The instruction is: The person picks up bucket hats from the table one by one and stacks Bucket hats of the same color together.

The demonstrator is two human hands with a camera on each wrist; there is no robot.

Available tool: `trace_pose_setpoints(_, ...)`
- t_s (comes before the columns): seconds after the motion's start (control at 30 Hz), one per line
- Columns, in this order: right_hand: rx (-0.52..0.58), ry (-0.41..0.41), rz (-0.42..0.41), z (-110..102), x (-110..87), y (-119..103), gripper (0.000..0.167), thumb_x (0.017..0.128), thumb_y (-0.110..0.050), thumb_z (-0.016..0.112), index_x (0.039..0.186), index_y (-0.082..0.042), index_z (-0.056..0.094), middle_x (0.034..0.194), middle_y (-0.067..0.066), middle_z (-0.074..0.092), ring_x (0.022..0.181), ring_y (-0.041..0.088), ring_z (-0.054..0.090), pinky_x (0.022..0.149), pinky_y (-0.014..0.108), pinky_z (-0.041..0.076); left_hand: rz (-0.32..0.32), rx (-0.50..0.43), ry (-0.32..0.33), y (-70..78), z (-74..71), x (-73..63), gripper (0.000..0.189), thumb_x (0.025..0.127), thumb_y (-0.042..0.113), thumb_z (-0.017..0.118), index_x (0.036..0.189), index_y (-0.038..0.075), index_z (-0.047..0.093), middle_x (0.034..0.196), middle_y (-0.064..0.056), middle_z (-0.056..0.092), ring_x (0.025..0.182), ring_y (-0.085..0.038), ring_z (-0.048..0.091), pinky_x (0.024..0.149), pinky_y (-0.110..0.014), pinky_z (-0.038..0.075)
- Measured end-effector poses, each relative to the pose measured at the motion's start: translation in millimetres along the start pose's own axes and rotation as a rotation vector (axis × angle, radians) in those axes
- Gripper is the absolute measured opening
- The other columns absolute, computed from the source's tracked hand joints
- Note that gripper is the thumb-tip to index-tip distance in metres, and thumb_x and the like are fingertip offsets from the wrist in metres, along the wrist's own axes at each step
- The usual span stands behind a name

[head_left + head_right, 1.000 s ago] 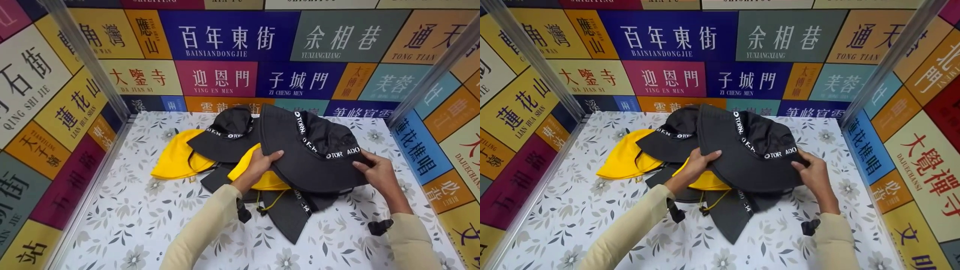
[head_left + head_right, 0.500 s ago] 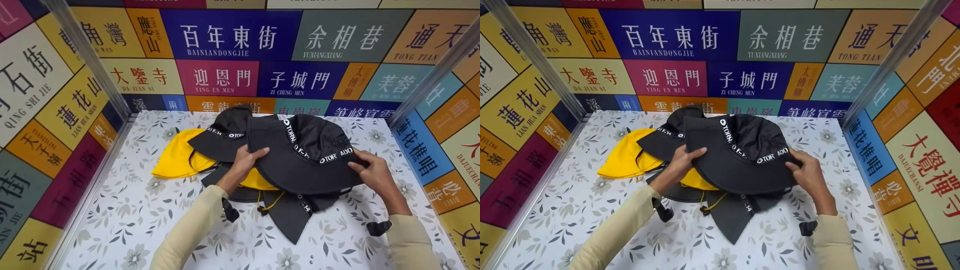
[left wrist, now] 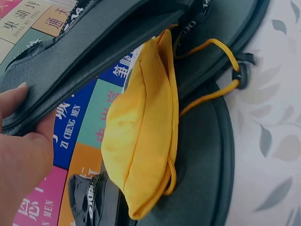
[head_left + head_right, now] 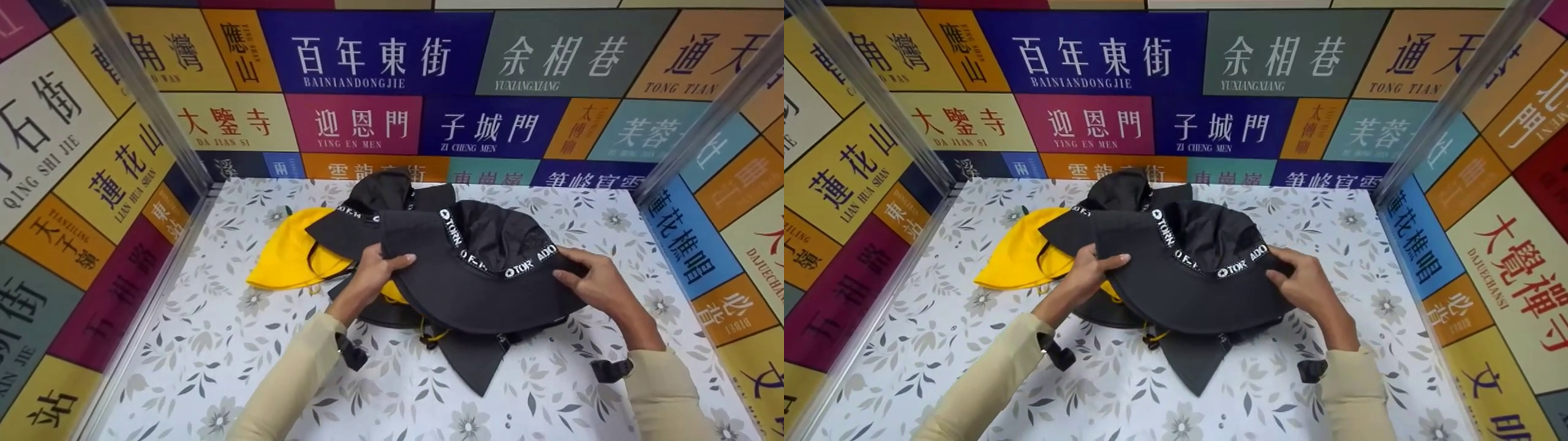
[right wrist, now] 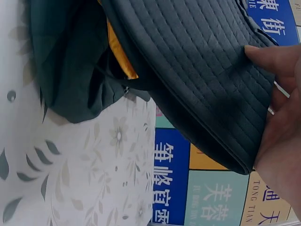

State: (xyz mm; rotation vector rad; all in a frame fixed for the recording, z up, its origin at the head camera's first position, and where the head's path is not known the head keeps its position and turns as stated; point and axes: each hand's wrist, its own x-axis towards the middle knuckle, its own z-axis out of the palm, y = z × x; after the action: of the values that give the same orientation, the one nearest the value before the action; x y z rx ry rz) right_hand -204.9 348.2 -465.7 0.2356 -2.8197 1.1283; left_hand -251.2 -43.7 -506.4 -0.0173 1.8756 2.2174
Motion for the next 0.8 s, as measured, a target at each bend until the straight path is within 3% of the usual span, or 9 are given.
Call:
trace_pose_setpoints(0.2, -0.006, -0.066, 0.050, 4, 2.8, -6, 0.052, 0.093, -0.027, 0.072, 0.135, 0.001, 0.061, 0.135, 0.026, 0.061, 0.127, 0.040, 0.055, 0.098, 0.015, 0.038, 0.024, -0.009, 0.011, -2.7, -10.2, -9.3, 0.037, 0.086, 0.003, 0.074, 0.121, -0.004, 0.064, 0.106, -0.010, 0.072, 0.087, -0.016, 0.072, 0.085, -0.030, 0.059)
trace_pose_setpoints(0.4, -0.010, -0.142, 0.121, 5, 3.8, -7, 0.052, 0.093, -0.039, 0.071, 0.129, -0.002, 0.066, 0.134, 0.022, 0.063, 0.116, 0.026, 0.061, 0.082, 0.010, 0.045, 0.020, -0.111, -0.002, -14.5, -17.3, -18.8, 0.044, 0.087, -0.002, 0.072, 0.129, -0.004, 0.057, 0.105, -0.006, 0.070, 0.085, -0.015, 0.071, 0.080, -0.028, 0.059)
trace_pose_setpoints(0.57, -0.004, -0.169, 0.145, 9, 3.7, -2, 0.047, 0.091, -0.045, 0.071, 0.119, -0.007, 0.073, 0.127, 0.018, 0.068, 0.113, 0.023, 0.063, 0.081, 0.016, 0.049, -0.007, -0.154, 0.020, -28.5, -25.5, -29.1, 0.047, 0.087, -0.002, 0.072, 0.130, -0.006, 0.053, 0.101, -0.004, 0.068, 0.081, -0.015, 0.071, 0.075, -0.028, 0.059)
trace_pose_setpoints(0.67, 0.086, -0.183, 0.173, 13, 2.3, 3, 0.046, 0.091, -0.043, 0.073, 0.120, -0.007, 0.072, 0.114, 0.009, 0.074, 0.095, 0.013, 0.069, 0.076, 0.019, 0.053, -0.017, -0.172, 0.032, -36.3, -29.2, -33.7, 0.049, 0.087, -0.001, 0.072, 0.131, -0.007, 0.052, 0.103, -0.005, 0.069, 0.083, -0.015, 0.071, 0.076, -0.028, 0.060)
trace_pose_setpoints(0.8, 0.306, -0.182, 0.218, 20, -1.5, 10, 0.045, 0.091, -0.033, 0.074, 0.126, -0.005, 0.068, 0.097, -0.011, 0.075, 0.077, 0.007, 0.071, 0.071, 0.023, 0.057, -0.022, -0.233, 0.065, -45.3, -32.0, -38.5, 0.047, 0.087, -0.005, 0.070, 0.130, -0.009, 0.052, 0.102, -0.004, 0.069, 0.084, -0.015, 0.071, 0.077, -0.027, 0.060)
